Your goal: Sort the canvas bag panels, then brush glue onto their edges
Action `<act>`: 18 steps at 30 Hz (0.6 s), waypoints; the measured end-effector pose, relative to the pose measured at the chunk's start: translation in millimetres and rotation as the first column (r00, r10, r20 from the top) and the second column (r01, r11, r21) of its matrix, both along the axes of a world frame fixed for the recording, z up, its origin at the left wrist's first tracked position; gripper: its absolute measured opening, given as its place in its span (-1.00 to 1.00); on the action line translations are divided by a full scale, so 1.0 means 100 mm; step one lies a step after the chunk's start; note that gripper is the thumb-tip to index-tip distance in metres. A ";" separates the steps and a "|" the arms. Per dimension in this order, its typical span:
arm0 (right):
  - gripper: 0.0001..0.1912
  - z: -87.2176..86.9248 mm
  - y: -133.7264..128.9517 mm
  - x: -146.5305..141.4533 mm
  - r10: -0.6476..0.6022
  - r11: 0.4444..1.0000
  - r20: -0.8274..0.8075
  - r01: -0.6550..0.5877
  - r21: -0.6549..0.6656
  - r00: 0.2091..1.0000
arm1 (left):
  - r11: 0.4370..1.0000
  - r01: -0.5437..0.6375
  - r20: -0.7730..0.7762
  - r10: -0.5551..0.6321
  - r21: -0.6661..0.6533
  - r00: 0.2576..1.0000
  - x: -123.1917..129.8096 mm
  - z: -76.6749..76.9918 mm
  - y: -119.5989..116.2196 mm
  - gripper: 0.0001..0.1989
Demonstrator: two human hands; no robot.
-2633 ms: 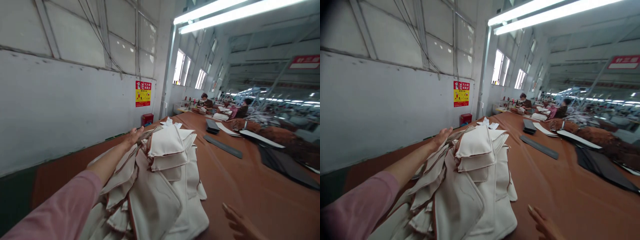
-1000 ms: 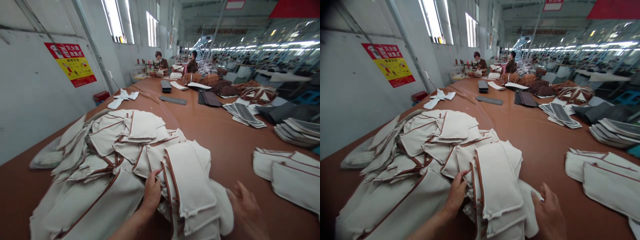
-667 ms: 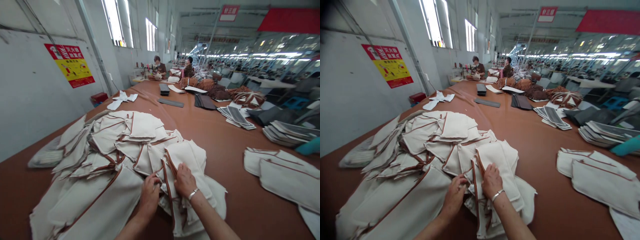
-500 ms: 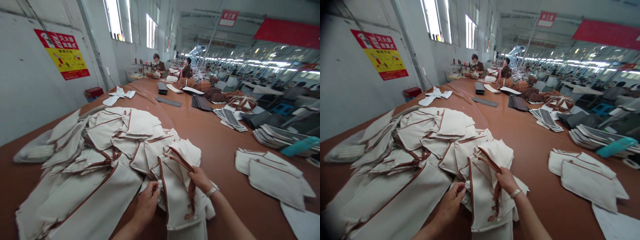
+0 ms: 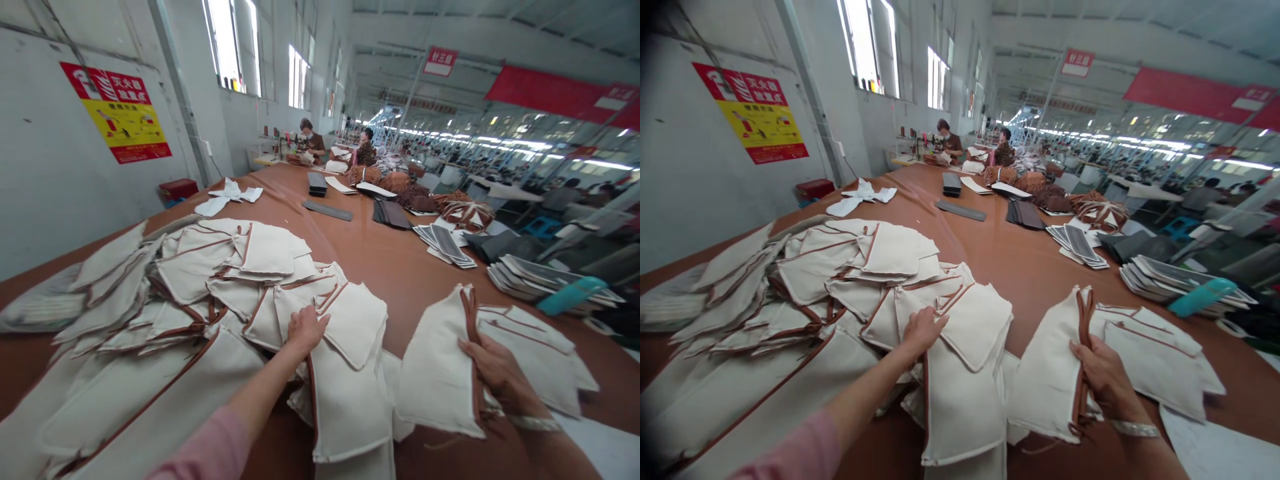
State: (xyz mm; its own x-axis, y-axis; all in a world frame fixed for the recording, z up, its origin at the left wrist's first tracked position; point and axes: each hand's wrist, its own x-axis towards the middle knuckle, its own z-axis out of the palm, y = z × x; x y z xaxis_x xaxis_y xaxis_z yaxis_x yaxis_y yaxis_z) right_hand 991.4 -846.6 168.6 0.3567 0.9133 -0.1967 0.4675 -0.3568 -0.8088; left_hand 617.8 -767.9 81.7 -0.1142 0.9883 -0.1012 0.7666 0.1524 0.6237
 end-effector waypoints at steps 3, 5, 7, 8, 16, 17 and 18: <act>-0.63 0.07 0.14 0.04 0.037 0.999 0.106 -0.039 0.020 0.994 | 0.994 0.046 -0.061 -0.052 -0.100 0.997 0.22 0.06 0.26 -0.68; -0.71 0.06 0.28 -0.05 0.109 0.993 0.179 -0.114 0.016 0.978 | 0.988 0.099 -0.061 -0.107 -0.123 0.992 0.42 0.11 0.17 -0.74; -0.80 -0.02 0.43 -0.25 0.206 0.977 0.239 -0.212 0.001 0.949 | 0.980 0.164 -0.031 -0.169 -0.114 0.985 0.64 0.16 -0.12 -0.79; -0.84 -0.09 0.50 -0.38 0.256 0.965 0.264 -0.262 -0.011 0.930 | 0.975 0.198 -0.009 -0.200 -0.102 0.980 0.74 0.18 -0.32 -0.79; -0.86 -0.95 0.46 -1.64 0.557 0.831 0.362 -0.507 -0.230 0.748 | 0.937 0.324 0.197 -0.295 -0.133 0.935 0.69 -0.08 -1.49 -0.85; -0.85 -1.01 0.43 -1.71 0.574 0.819 0.368 -0.515 -0.253 0.732 | 0.946 0.301 0.222 -0.269 -0.122 0.937 0.58 -0.14 -1.50 -0.87; -0.84 -1.05 0.41 -1.76 0.587 0.810 0.371 -0.519 -0.273 0.720 | 0.964 0.241 0.252 -0.207 -0.110 0.945 0.47 -0.20 -1.49 -0.88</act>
State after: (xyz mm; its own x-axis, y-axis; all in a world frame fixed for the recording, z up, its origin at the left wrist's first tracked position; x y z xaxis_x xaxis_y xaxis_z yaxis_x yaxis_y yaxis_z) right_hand 815.8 -805.4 63.4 -0.1269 0.9481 -0.2916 0.8946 -0.0176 -0.4466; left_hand 664.4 -917.3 61.5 0.1524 0.9600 -0.2350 0.6244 0.0908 0.7758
